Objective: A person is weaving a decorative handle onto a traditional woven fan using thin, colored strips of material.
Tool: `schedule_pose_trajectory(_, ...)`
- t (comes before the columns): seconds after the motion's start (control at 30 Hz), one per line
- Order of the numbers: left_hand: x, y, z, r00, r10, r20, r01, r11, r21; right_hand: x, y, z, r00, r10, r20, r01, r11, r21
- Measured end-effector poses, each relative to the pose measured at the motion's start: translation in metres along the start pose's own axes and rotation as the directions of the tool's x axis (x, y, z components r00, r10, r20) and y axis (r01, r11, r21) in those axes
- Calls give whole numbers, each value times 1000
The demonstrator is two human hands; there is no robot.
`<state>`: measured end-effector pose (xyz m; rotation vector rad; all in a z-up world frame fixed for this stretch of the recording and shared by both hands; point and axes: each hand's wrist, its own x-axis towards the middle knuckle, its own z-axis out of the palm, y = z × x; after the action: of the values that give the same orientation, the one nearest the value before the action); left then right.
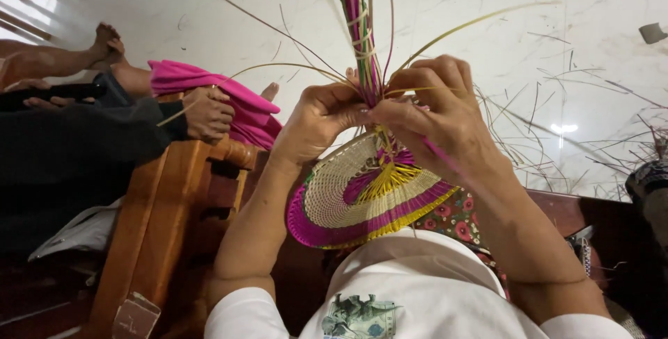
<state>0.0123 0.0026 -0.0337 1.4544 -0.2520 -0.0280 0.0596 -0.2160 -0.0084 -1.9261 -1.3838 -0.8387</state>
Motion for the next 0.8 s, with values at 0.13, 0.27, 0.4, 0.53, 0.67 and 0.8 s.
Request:
schedule_pose_trajectory(0.13,-2,11,3,1000,9,29,-11,997,73,-4,0,-8,972,149,183,-200,931,305)
schedule_pose_trajectory(0.27,-2,26,12,997,-71,20,67,986,150,-7,-8,-9,897,336,288,-436,784,443)
schedule_pose_trajectory(0.4,5,27,11,996,-55,63,40,975,219,-11,-7,3,943,322,79,-326,858,398)
schedule_pose_trajectory(0.53,8,24,12,995,-67,69,57,987,149,-16,-1,9,975,210,-68,-186,947,260)
schedule_pose_trajectory(0.67,11,23,16,997,-25,76,15,991,131,-8,1,8,987,99,-125,-97,995,17)
schedule_pose_trajectory(0.8,14,27,18,993,10,117,-61,898,436,4,3,8,974,120,-192,-123,992,0)
